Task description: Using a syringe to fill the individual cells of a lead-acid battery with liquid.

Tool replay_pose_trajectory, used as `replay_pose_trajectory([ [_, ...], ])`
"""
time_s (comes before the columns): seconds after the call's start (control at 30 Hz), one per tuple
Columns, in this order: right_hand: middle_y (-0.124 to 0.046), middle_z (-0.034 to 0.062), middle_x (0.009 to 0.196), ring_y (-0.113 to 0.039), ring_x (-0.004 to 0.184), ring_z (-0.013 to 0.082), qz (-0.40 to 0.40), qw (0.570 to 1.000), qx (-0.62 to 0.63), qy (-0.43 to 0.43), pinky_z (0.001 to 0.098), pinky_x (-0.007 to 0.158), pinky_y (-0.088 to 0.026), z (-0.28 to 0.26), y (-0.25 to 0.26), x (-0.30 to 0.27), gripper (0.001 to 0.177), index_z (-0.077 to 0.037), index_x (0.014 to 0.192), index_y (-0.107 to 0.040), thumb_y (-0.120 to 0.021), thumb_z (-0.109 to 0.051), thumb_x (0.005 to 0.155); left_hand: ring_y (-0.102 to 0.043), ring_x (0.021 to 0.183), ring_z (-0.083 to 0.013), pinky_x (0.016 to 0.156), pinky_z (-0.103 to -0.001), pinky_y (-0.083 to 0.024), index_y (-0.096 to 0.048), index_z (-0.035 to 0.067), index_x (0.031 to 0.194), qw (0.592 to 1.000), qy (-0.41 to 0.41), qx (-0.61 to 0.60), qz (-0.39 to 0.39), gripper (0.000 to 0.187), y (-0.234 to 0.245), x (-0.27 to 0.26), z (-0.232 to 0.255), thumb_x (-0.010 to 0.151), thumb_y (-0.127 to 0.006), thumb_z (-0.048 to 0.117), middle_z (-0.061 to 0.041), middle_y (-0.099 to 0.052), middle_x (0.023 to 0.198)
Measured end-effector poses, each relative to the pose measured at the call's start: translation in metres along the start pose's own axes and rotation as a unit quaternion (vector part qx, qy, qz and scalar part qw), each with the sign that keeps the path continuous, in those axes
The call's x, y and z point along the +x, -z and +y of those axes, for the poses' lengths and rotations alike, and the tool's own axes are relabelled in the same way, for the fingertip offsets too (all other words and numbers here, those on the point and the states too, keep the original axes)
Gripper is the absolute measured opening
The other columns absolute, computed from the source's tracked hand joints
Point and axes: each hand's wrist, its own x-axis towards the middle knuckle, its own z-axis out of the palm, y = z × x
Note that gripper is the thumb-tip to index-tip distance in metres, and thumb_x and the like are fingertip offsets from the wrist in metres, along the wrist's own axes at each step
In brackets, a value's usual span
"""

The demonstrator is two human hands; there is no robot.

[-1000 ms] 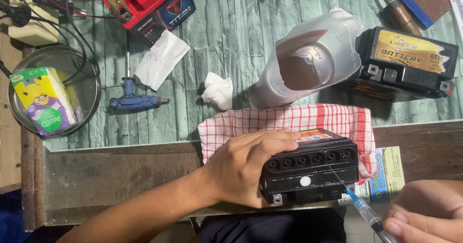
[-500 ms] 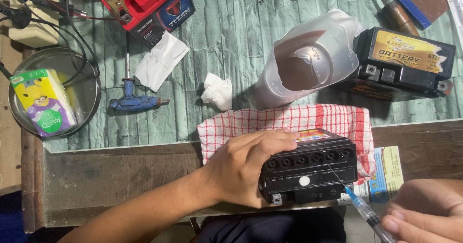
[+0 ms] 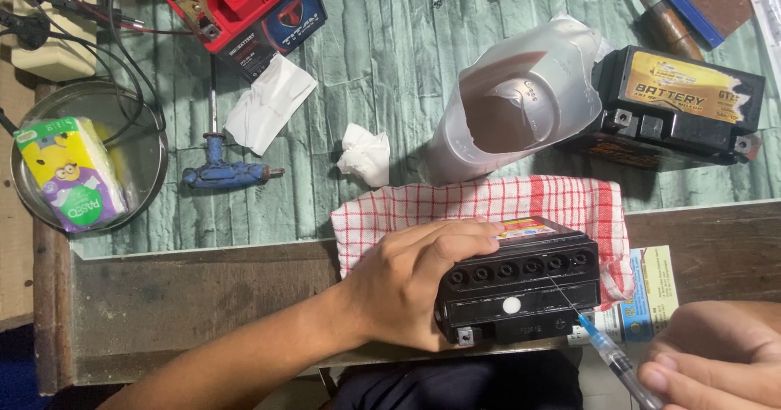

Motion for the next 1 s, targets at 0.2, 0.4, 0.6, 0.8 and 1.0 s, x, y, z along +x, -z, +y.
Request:
replay_pose_trajectory([
  [0.2, -0.084, 0.0178, 0.099, -0.08, 0.085, 0.0142, 0.029, 0.988, -0.099, 0.116, 0.0157, 0.09, -0.057, -0.043, -0.007, 0.014, 0.033, 0.025, 0.092, -0.075, -0.082, 0.03, 0.06, -0.074, 0.108, -0.0439, 0.096, -0.048, -0.065, -0.05, -0.011, 0.12, 1.0, 0.0, 0.007, -0.001, 0.055, -0.001, 0.0, -0.001, 0.093, -0.069, 0.033, -0.025, -0.066, 0.113],
  [0.4, -0.087, 0.0061, 0.083, -0.083, 0.072, -0.0033, 0.023, 0.944, -0.152, 0.292, 0.0016, 0.083, -0.058, 0.028, -0.001, 0.009, 0.031, 0.017, 0.084, -0.076, -0.086, 0.014, 0.054, -0.074, 0.108, -0.0444, 0.096, -0.048, -0.065, -0.05, -0.011, 0.12, 1.0, -0.002, 0.004, 0.001, 0.055, 0.0, 0.0, -0.001, 0.094, -0.066, 0.035, -0.026, -0.066, 0.113],
  [0.6, -0.088, 0.0392, 0.098, -0.079, 0.09, 0.0363, 0.049, 0.973, 0.107, -0.2, 0.0295, 0.096, -0.052, -0.046, -0.009, 0.004, 0.046, 0.035, 0.105, -0.075, -0.075, 0.049, 0.061, -0.073, 0.107, -0.0443, 0.097, -0.048, -0.065, -0.048, -0.012, 0.119, 1.0, -0.007, -0.003, -0.001, 0.055, 0.0, 0.001, -0.001, 0.095, -0.067, 0.034, -0.026, -0.065, 0.112],
  [0.8, -0.093, 0.0265, 0.093, -0.084, 0.083, 0.0232, 0.027, 0.993, 0.072, -0.087, 0.0211, 0.09, -0.056, -0.002, -0.004, -0.002, 0.052, 0.025, 0.104, -0.08, -0.086, 0.029, 0.053, -0.073, 0.107, -0.0434, 0.096, -0.048, -0.065, -0.05, -0.011, 0.119, 1.0, -0.004, 0.008, -0.002, 0.056, 0.0, 0.0, -0.001, 0.094, -0.067, 0.035, -0.025, -0.066, 0.113],
  [1.0, -0.077, 0.0016, 0.089, -0.079, 0.076, -0.0015, 0.046, 0.754, -0.19, 0.627, 0.0196, 0.069, -0.068, 0.032, -0.003, 0.037, 0.028, 0.004, 0.095, -0.064, -0.081, -0.004, 0.074, -0.073, 0.108, -0.043, 0.097, -0.048, -0.065, -0.049, -0.011, 0.12, 1.0, -0.003, 0.01, -0.004, 0.058, 0.0, -0.001, -0.001, 0.094, -0.067, 0.038, -0.025, -0.066, 0.114],
])
